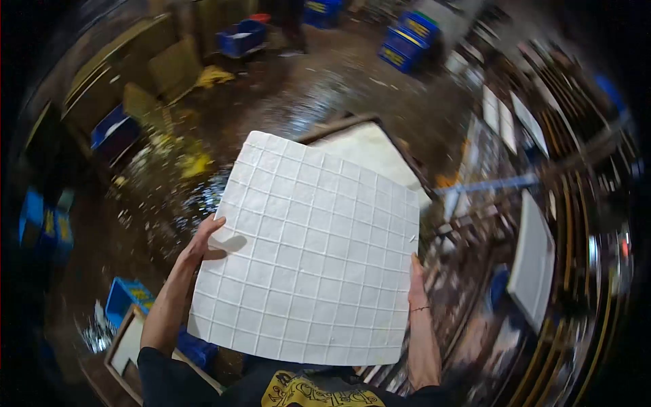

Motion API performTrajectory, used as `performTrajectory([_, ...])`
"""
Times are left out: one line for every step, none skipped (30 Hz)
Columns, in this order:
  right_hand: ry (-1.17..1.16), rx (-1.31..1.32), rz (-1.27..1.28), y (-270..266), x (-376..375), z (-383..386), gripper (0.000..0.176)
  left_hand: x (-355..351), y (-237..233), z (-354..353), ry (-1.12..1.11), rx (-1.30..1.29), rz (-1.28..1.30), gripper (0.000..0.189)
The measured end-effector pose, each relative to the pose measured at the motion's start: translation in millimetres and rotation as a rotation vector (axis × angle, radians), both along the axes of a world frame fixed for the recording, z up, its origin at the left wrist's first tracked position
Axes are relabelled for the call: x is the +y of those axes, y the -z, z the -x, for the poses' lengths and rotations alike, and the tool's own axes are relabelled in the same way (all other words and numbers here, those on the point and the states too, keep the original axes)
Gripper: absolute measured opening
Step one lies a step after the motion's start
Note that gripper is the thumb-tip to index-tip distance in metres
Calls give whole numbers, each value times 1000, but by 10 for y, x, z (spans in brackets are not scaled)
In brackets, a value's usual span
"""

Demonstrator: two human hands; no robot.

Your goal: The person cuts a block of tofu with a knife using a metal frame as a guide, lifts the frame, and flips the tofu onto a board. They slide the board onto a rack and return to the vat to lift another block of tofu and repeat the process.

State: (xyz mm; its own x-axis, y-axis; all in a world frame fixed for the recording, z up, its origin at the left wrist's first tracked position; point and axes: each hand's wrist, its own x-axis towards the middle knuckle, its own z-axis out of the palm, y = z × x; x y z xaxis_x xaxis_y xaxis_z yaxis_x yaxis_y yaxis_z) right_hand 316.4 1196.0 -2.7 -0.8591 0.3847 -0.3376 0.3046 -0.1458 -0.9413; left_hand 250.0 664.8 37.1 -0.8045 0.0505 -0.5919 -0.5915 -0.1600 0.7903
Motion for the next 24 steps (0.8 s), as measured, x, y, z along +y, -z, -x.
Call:
performTrajectory([-121, -22, -18, -170, -377, 249, 64, -396, -47, -123, -9, 123, -71, 65])
performTrajectory([-256, 54, 104, -84, -704, 545, 59, -852, -98, -218, -17, 251, -132, 61])
performTrajectory([-332, 70, 132, -286, -1134, 782, 55, -1159, -249, -309, -47, 252, -75, 65])
performTrajectory([-411, 94, 172, -463, -1115, 987, 51, -1079, -248, -419, -128, 267, -50, 65])
performTrajectory([-459, 64, 192, -480, -1299, 1257, 49, -1311, -201, -474, -142, 324, -20, 64])
performTrajectory([-555, 44, 183, -710, -1729, 1454, 49, -1690, -202, -526, -143, 370, 2, 63])
performTrajectory([-642, 32, 192, -776, -1945, 1691, 50, -1853, -428, -594, -219, 362, 4, 61])
performTrajectory([-723, 28, 203, -857, -2199, 1971, 50, -2146, -488, -642, -266, 370, 13, 61])
performTrajectory([-778, 63, 178, -1005, -2496, 2208, 50, -2451, -544, -666, -312, 354, 50, 66])
performTrajectory([-822, 99, 158, -1186, -2898, 2368, 50, -2805, -585, -665, -348, 335, 88, 72])
performTrajectory([-874, 153, 270, -1299, -2780, 2543, 50, -2559, -687, -690, -372, 333, 225, 79])
performTrajectory([-872, 127, 369, -1409, -3312, 2762, 51, -2993, -787, -674, -392, 336, 234, 79])
performTrajectory([-902, 164, 348, -1489, -3631, 3026, 51, -3157, -885, -649, -475, 385, 310, 80])
performTrajectory([-928, 203, 331, -1574, -3969, 3285, 51, -3358, -1059, -605, -505, 399, 328, 82])
performTrajectory([-939, 139, 441, -1718, -4426, 3425, 50, -3560, -1235, -560, -534, 413, 346, 83])
performTrajectory([-945, 69, 549, -1887, -4900, 3524, 49, -3763, -1412, -514, -564, 426, 365, 84])
performTrajectory([-1043, 87, 489, -2054, -5238, 3658, 48, -3863, -1546, -500, -672, 331, 407, 85])
performTrajectory([-1065, 98, 502, -2063, -5507, 3932, 48, -3983, -1645, -425, -787, 243, 447, 85])
performTrajectory([-1113, 160, 452, -2007, -5761, 4227, 47, -4259, -1570, -423, -772, 251, 464, 86])
performTrajectory([-1155, 213, 396, -1948, -6023, 4472, 46, -4536, -1493, -421, -757, 258, 482, 86])
performTrajectory([-1174, 230, 408, -1970, -6383, 4723, 46, -4803, -1479, -369, -806, 270, 454, 87])
performTrajectory([-1173, 212, 364, -1991, -6716, 4938, 45, -5003, -1462, -316, -854, 275, 420, 88])
performTrajectory([-1169, 187, 316, -1987, -7040, 5128, 44, -5079, -1574, -259, -941, 197, 479, 89])
performTrajectory([-1183, 190, 318, -1963, -7373, 5341, 44, -5216, -1660, -192, -956, 199, 482, 89])
